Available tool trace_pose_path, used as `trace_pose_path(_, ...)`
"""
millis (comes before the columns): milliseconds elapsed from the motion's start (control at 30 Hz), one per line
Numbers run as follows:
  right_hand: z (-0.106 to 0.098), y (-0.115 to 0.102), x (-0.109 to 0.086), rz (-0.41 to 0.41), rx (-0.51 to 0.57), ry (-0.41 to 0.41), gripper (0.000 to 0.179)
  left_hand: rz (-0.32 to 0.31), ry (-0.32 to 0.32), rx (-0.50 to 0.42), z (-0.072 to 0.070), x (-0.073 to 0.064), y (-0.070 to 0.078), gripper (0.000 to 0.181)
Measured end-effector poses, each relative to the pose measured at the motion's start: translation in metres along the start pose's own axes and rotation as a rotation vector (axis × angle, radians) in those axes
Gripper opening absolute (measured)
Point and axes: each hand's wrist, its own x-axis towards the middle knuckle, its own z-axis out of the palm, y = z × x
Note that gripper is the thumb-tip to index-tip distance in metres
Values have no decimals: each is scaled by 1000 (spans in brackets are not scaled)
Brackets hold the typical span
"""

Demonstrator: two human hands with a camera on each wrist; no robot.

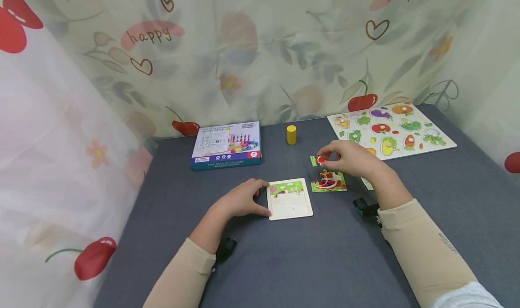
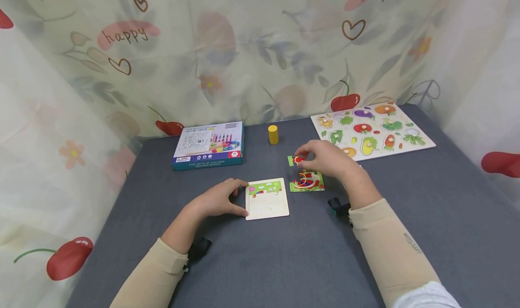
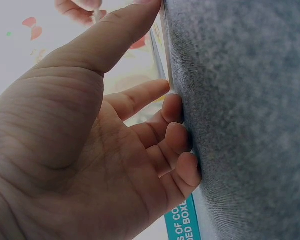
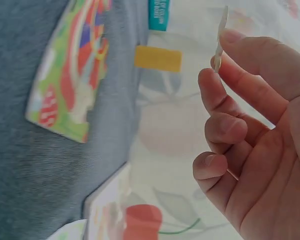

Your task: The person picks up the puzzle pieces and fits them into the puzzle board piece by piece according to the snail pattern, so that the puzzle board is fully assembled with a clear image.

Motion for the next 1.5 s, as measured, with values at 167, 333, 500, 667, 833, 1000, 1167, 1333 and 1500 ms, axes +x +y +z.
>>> trace_pose_path(167, -6, -11, -6, -40, 0, 26, 33, 1, -1, 1, 0, 0, 0, 84)
trace_pose_path(333, -13, -23, -13, -83, 2, 55, 31, -3, -7, -6, -1, 0, 1, 83)
trace_pose_path(500, -18, -35, -20, -150, -1, 89, 28, -3, -8, -2, -1, 0, 1, 83)
trace_pose_path(667, -19, -48, -27, -222, -8, 129, 26, 1, -9, -1, -1, 0, 1, 83)
trace_pose_path(833, -20, -61, -34, -294, -8, 166, 26, 4, -9, -2, -1, -1, 2, 83)
trace_pose_path(1000, -19, -73, -40, -356, -6, 188, 25, 11, -9, 12, -1, 0, 1, 84)
trace_pose_path(1167, -13, -83, -41, -413, -11, 204, 24, 14, -11, 17, -1, 2, -1, 84)
trace_pose_path(1333, -3, -92, -40, -454, 7, 196, 25, 7, -15, 17, -1, 2, -1, 85)
trace_pose_path(1500, 9, -98, -38, -494, 29, 180, 25, 8, -16, 8, 0, 2, -2, 84)
